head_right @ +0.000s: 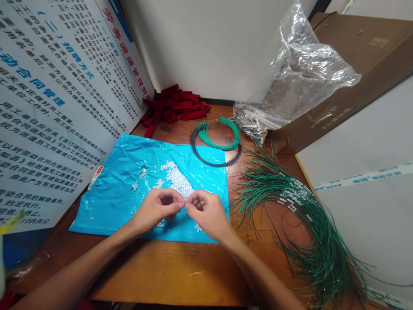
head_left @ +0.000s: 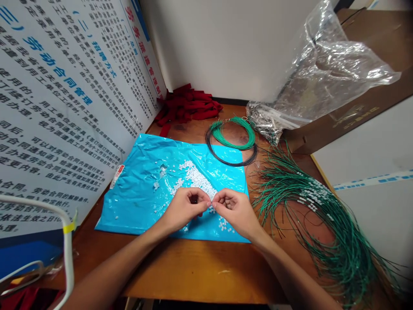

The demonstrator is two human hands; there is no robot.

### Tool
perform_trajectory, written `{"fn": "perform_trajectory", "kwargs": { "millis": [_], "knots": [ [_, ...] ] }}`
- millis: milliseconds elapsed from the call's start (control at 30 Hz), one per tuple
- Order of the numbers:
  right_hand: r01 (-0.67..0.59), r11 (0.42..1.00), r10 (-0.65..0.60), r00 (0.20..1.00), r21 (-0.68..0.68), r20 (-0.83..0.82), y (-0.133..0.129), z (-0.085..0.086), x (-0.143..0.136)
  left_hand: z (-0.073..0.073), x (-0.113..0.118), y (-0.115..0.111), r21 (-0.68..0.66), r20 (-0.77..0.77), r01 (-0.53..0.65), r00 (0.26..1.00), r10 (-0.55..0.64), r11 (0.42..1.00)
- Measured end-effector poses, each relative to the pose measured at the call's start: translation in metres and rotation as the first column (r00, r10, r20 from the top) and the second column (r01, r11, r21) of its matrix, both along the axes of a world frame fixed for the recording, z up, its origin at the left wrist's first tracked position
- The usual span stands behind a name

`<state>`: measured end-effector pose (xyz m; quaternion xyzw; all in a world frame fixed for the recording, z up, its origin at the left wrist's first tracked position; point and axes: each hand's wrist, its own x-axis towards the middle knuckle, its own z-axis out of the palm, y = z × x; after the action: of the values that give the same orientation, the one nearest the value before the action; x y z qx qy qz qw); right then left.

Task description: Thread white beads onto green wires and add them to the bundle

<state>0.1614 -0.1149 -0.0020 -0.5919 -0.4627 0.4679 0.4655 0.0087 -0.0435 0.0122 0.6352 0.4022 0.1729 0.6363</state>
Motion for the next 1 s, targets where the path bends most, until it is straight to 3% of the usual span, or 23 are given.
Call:
{"fn": "perform_trajectory", "kwargs": {
  "millis": [167,400,1000],
  "knots": [
    [-0.035,0.999,0.034,0.999,-0.015,-0.024,0.0003,0.0036,0.0019,0.0009,-0.0032,0.002,0.1,0.011,0.078,0.997,-0.08,0.992],
    [-0.082,0.995,0.078,0.995,-0.062,-0.058,-0.0019,0.0045,0.0067,0.0002,-0.0046,0.0042,0.07,-0.015,0.14,0.99,-0.139,0.988],
    [-0.012,0.998,0.009,0.999,-0.059,-0.051,-0.0024,0.0045,0.005,0.0002,-0.0002,0.0018,-0.167,0.047,0.026,0.999,-0.018,0.986]
  ]
}}
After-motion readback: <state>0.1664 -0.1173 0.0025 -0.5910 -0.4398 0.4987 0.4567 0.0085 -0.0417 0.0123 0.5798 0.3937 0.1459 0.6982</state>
